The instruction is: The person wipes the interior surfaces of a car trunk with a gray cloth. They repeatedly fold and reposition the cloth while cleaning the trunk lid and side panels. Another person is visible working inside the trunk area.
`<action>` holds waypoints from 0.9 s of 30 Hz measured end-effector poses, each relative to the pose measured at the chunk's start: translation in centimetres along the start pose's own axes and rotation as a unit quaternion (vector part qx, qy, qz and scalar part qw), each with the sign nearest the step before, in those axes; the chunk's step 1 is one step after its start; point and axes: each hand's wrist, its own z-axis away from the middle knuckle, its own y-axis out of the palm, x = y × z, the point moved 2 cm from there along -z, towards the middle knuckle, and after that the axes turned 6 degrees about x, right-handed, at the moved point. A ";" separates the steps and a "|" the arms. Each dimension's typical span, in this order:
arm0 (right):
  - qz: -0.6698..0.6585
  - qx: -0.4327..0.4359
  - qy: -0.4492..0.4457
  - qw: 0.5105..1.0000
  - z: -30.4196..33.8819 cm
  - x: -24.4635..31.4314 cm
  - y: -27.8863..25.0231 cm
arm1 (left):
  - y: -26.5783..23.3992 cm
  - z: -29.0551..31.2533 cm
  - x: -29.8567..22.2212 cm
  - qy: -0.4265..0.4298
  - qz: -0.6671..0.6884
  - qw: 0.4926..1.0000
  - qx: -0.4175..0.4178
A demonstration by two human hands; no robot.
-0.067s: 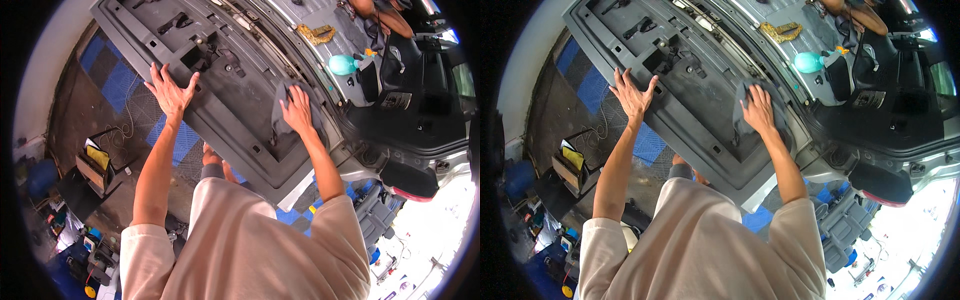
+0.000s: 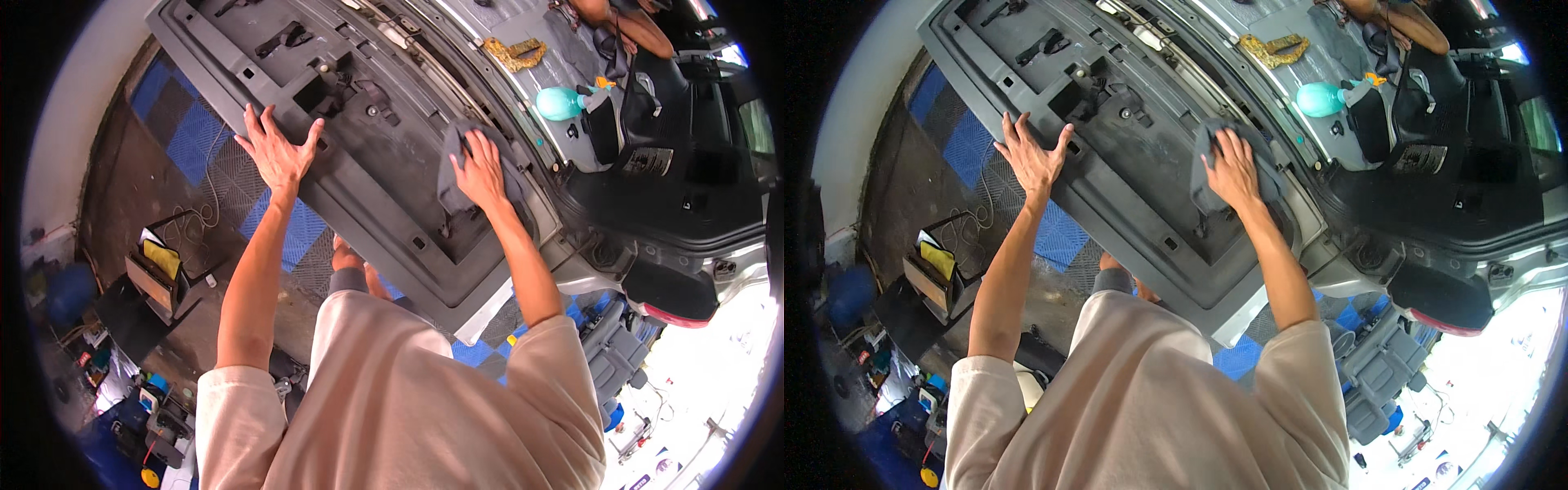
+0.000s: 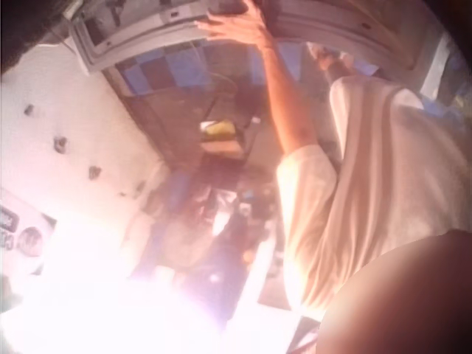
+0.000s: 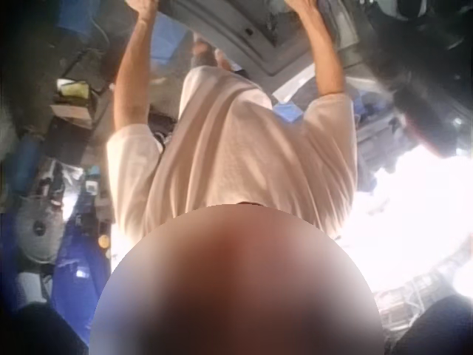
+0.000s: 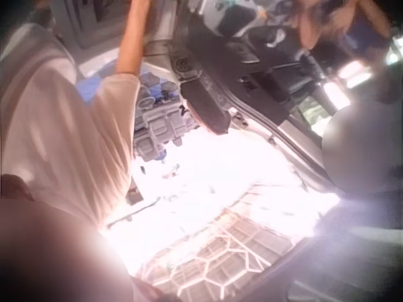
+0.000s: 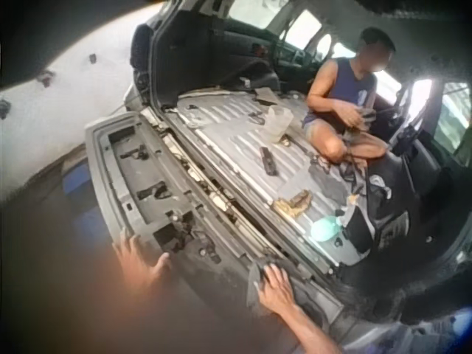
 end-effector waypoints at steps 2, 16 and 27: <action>-0.007 -0.016 -0.021 1.000 -2.2 0.4 0.4 | -0.1 -0.1 -0.1 0.006 -0.003 1.000 -0.003; 0.054 0.141 -0.061 0.987 7.7 -2.6 -2.0 | -0.2 0.1 0.0 -0.001 0.011 1.000 -0.003; 0.061 0.244 -0.107 0.962 4.8 -0.7 -3.1 | -0.1 0.1 0.0 -0.004 0.015 1.000 -0.004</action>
